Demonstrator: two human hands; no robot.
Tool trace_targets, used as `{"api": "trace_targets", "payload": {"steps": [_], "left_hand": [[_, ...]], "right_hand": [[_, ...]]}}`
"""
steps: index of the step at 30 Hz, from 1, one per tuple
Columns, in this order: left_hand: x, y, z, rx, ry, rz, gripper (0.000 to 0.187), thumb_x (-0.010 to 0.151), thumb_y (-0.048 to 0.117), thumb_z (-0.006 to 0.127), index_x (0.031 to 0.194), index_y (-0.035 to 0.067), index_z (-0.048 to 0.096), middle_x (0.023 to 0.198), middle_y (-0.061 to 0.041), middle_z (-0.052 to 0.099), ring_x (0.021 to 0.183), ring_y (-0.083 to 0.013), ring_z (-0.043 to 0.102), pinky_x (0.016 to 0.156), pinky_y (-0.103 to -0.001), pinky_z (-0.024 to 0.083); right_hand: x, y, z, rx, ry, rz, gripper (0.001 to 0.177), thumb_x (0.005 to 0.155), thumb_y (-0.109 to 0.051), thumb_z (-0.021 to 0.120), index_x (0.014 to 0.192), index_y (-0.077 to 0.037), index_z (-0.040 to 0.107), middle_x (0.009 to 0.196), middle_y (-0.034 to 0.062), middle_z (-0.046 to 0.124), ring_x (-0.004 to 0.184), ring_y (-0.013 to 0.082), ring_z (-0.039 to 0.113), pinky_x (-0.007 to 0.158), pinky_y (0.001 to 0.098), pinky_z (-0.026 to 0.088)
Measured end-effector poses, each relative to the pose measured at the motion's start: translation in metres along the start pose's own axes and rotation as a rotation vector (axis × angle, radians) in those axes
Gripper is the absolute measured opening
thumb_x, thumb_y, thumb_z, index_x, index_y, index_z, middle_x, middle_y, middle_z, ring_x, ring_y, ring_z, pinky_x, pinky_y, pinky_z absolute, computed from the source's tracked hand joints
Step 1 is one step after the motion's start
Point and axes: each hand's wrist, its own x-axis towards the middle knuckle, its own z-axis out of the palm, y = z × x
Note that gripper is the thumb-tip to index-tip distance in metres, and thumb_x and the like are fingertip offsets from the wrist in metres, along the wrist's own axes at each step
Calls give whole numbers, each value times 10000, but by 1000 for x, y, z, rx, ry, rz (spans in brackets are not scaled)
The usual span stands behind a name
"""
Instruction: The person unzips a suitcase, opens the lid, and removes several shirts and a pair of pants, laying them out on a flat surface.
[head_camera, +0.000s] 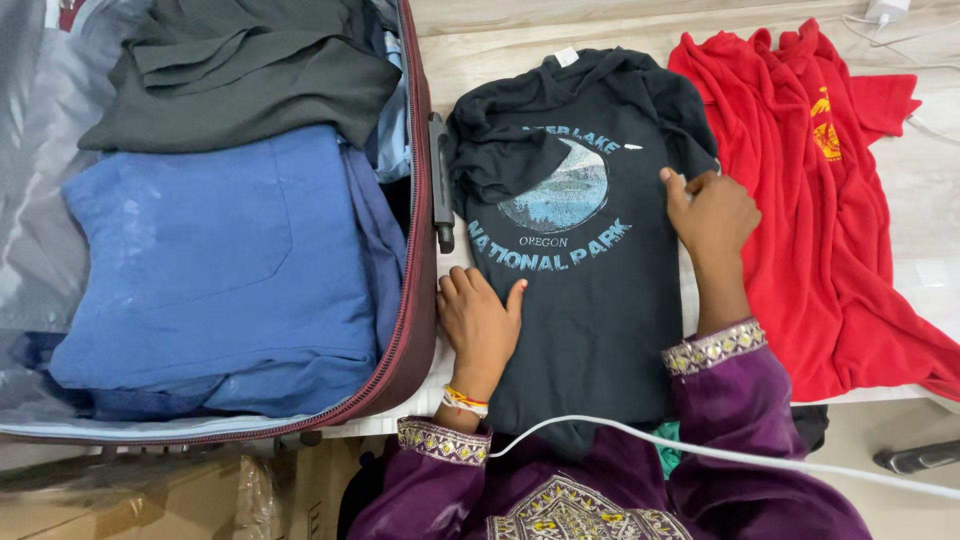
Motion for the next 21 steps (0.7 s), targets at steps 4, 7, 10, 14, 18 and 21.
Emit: {"api": "trace_targets", "payload": {"steps": [4,7,10,14,18,21], "left_hand": [[0,-5,15,-259,-31,10,430,878,381,753,953,-21,619,989,-160,626,964,-344,610,816,-461,513],[11,-15,36,-1103,-275,-109,283,895,185,701,1117,13,663,1081,-118,694,996,-251,649,874,-400,528],[15,-32,55,-1850,-606,-303,356,897,81,660,1251,41,669,1184,-108,703,1065,-205,667,955,-359,528],[12,-44,72,-2275,-681,-630,309,988,158,642,1252,-3,642,1216,-114,697,1108,-227,673,1024,-367,528],[14,-49,73,-2319,-432,-679,404,985,316,598,1269,33,646,1248,-57,705,1151,-179,649,1034,-323,471],[16,-51,72,-2086,-200,-573,369,1032,306,592,1306,65,650,1304,-6,679,1215,-111,610,1056,-274,428]], "right_hand": [[-28,4,-11,17,-304,171,611,839,-663,815,848,-56,750,717,162,701,721,314,674,637,424,493],[-36,12,-2,150,-473,135,565,815,-544,860,849,6,732,739,177,708,725,310,682,635,380,489],[-41,24,6,649,-571,170,470,937,-329,827,987,96,632,905,343,533,772,396,415,657,388,376],[-38,20,1,1577,-838,368,395,970,-286,696,1297,-71,641,1217,41,721,1100,144,688,986,303,547],[-46,12,11,1979,-936,637,505,997,-352,663,1405,-68,571,1330,78,677,1197,219,656,1050,385,507],[-50,18,10,2095,-932,734,561,1022,-424,648,1405,-23,566,1332,132,669,1203,277,652,1062,412,515]]}}
